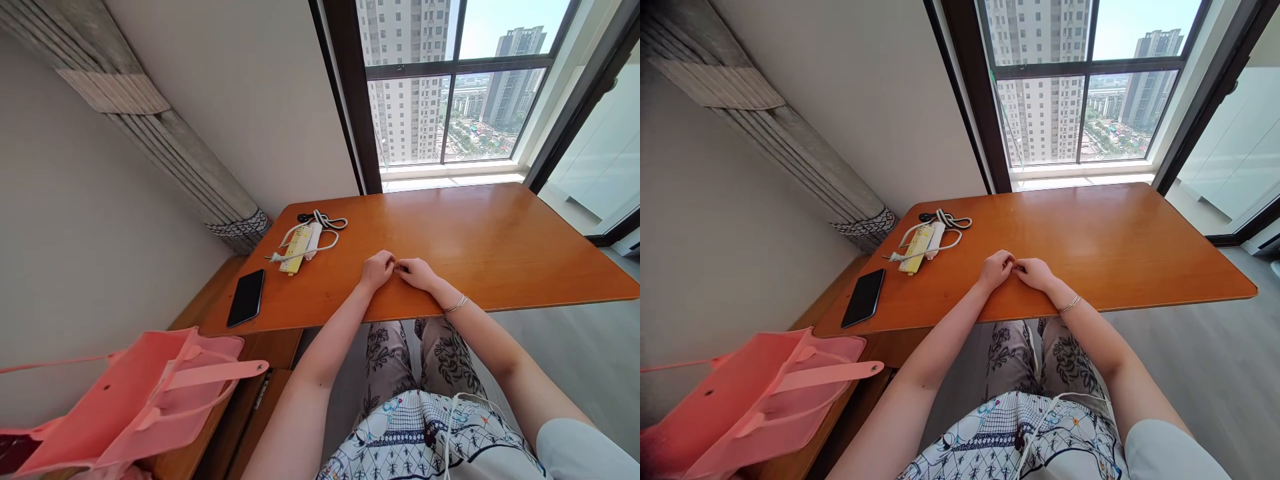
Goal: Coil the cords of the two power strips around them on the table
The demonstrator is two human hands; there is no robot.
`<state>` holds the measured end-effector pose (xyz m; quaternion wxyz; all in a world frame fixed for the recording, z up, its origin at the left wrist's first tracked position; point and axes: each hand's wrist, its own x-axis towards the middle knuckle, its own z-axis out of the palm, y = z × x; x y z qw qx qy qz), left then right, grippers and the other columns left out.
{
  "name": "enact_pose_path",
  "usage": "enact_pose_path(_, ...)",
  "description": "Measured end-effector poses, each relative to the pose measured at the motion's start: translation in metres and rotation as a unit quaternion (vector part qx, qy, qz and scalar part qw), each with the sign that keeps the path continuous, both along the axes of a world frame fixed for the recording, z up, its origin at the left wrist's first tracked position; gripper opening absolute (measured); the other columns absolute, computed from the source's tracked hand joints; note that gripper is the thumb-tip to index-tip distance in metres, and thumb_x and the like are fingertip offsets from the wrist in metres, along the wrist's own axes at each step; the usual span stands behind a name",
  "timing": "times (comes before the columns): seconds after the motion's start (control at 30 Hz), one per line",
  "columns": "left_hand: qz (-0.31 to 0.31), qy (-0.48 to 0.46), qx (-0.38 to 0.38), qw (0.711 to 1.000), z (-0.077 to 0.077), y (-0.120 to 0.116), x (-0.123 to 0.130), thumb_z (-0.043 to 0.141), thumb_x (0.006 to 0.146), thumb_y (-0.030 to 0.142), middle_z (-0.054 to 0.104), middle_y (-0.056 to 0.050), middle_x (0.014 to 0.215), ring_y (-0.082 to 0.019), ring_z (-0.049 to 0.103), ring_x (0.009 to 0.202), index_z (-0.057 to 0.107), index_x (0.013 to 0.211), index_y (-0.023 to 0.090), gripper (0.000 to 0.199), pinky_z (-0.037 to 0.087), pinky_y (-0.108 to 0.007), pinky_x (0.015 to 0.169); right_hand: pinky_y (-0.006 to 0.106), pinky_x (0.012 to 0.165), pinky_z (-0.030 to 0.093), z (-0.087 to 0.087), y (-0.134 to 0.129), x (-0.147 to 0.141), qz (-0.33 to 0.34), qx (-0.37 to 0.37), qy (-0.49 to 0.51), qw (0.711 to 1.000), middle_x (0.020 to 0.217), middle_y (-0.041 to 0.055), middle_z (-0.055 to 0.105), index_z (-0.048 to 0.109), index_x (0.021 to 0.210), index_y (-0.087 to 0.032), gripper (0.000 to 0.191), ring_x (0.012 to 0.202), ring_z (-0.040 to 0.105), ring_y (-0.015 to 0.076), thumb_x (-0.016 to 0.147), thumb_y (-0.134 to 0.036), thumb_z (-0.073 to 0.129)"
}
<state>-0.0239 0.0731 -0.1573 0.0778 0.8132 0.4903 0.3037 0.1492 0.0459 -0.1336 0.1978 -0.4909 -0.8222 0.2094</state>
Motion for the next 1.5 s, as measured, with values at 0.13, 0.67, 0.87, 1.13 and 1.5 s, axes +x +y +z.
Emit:
enact_pose_path(0.13, 0.002, -0.005, 0.004, 1.0, -0.001, 0.0, -0.001, 0.053, 0.083, 0.012, 0.07, -0.004, 0.089, -0.018, 0.065, 0.082, 0.066, 0.084, 0.021, 0.016, 0.051, -0.029, 0.076, 0.024, 0.069, 0.038, 0.001, -0.001, -0.002, 0.0, 0.005, -0.018, 1.0, 0.09, 0.0037, 0.074, 0.074, 0.098, -0.021, 0.019, 0.08, 0.063, 0.0163, 0.094, -0.023, 0.056)
enact_pose_path(0.67, -0.015, -0.001, -0.005, 1.0, -0.001, -0.001, -0.004, 0.052, 0.082, 0.01, 0.071, -0.004, 0.088, -0.018, 0.065, 0.082, 0.065, 0.083, 0.021, 0.016, 0.05, -0.029, 0.075, 0.025, 0.074, 0.04, 0.006, -0.007, -0.008, 0.033, 0.026, -0.078, 0.996, 0.098, 0.0067, 0.074, 0.071, 0.093, -0.018, 0.014, 0.089, 0.066, 0.0175, 0.095, -0.024, 0.059)
enact_pose_path(0.87, -0.023, -0.008, -0.009, 1.0, 0.0, -0.002, -0.005, 0.053, 0.082, 0.011, 0.07, -0.004, 0.085, -0.017, 0.065, 0.079, 0.065, 0.082, 0.021, 0.016, 0.05, -0.029, 0.073, 0.026, 0.074, 0.041, 0.005, -0.008, -0.008, 0.037, 0.034, -0.091, 0.995, 0.098, 0.0081, 0.074, 0.071, 0.094, -0.017, 0.014, 0.089, 0.067, 0.0185, 0.095, -0.023, 0.059)
enact_pose_path(1.13, -0.039, -0.012, -0.018, 0.999, 0.001, -0.004, -0.005, 0.052, 0.082, 0.01, 0.07, -0.004, 0.084, -0.017, 0.064, 0.079, 0.065, 0.08, 0.021, 0.017, 0.05, -0.029, 0.072, 0.027, 0.076, 0.042, 0.007, -0.011, -0.009, 0.043, 0.041, -0.102, 0.993, 0.095, 0.0085, 0.073, 0.072, 0.094, -0.016, 0.013, 0.087, 0.066, 0.0188, 0.094, -0.022, 0.06)
enact_pose_path(1.5, -0.062, -0.031, -0.036, 0.997, 0.002, -0.007, -0.006, 0.05, 0.084, 0.011, 0.071, -0.004, 0.086, -0.017, 0.065, 0.081, 0.067, 0.082, 0.02, 0.019, 0.051, -0.03, 0.075, 0.031, 0.083, 0.043, 0.006, -0.013, -0.009, 0.05, 0.039, -0.107, 0.992, 0.098, 0.0108, 0.073, 0.071, 0.097, -0.016, 0.014, 0.093, 0.067, 0.0217, 0.095, -0.025, 0.06)
